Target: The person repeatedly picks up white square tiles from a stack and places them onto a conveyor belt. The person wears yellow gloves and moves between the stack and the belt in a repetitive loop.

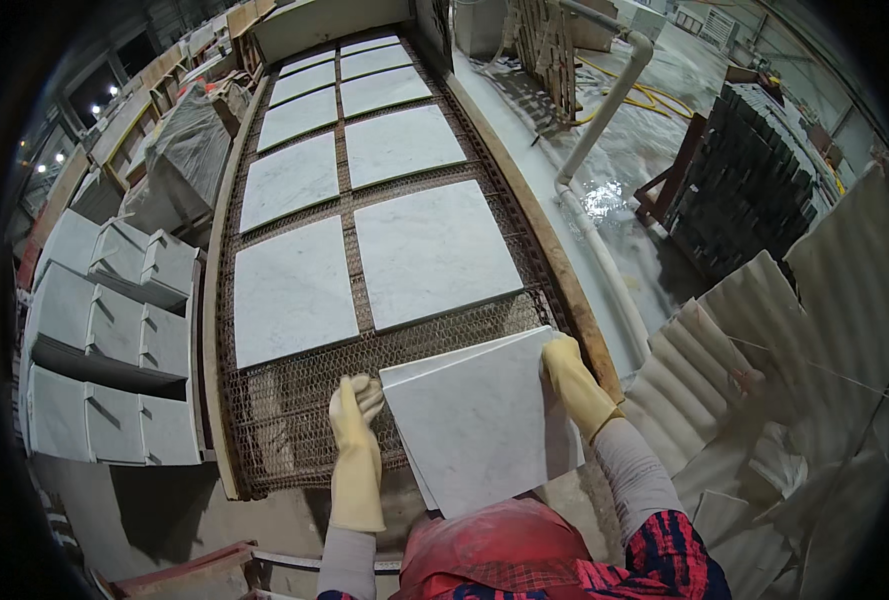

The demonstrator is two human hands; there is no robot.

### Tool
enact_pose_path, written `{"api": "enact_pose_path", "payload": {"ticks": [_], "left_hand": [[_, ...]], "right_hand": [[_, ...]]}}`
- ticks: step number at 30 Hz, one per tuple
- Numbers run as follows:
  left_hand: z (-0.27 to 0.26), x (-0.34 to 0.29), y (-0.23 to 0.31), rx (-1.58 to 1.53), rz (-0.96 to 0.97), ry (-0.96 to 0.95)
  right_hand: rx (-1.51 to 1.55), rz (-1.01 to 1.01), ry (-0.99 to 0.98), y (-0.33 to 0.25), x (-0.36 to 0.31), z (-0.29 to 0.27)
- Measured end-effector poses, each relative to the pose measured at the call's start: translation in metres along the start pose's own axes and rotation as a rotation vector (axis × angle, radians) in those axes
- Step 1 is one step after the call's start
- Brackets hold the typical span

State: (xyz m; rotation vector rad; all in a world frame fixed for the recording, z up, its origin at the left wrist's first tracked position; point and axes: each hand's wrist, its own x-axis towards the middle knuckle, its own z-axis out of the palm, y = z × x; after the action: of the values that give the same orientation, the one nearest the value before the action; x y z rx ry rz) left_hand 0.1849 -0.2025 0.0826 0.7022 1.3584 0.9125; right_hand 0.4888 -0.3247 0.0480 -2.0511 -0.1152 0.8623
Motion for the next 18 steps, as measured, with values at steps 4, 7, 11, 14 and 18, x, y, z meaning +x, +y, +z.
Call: {"api": "enact_pose_path", "payload": {"ticks": [4, 7, 11, 14, 18], "left_hand": [[-0.077, -0.054, -0.079, 0.36, 0.026, 0.008], [-0.099, -0.105, -0.124, 0.89, -0.145, -0.215], [-0.097, -0.11, -0.173, 0.591, -0.406, -0.218], [-0.075, -0.116, -0.16, 0.485, -0.404, -0.143], [-0.08, -0.118, -0.173, 0.429, -0.256, -0.042]], "right_hand": [[-0.044, -0.023, -0.008, 0.002, -0.005, 0.0], [-0.078, -0.054, 0.013, 0.001, -0.006, -0.003], [-0.172, -0.117, 0.054, -0.001, -0.009, 0.003], [-0.244, -0.266, 0.139, 0.006, -0.013, -0.002], [-0.059, -0.713, -0.059, 0.028, -0.041, -0.026]]}}
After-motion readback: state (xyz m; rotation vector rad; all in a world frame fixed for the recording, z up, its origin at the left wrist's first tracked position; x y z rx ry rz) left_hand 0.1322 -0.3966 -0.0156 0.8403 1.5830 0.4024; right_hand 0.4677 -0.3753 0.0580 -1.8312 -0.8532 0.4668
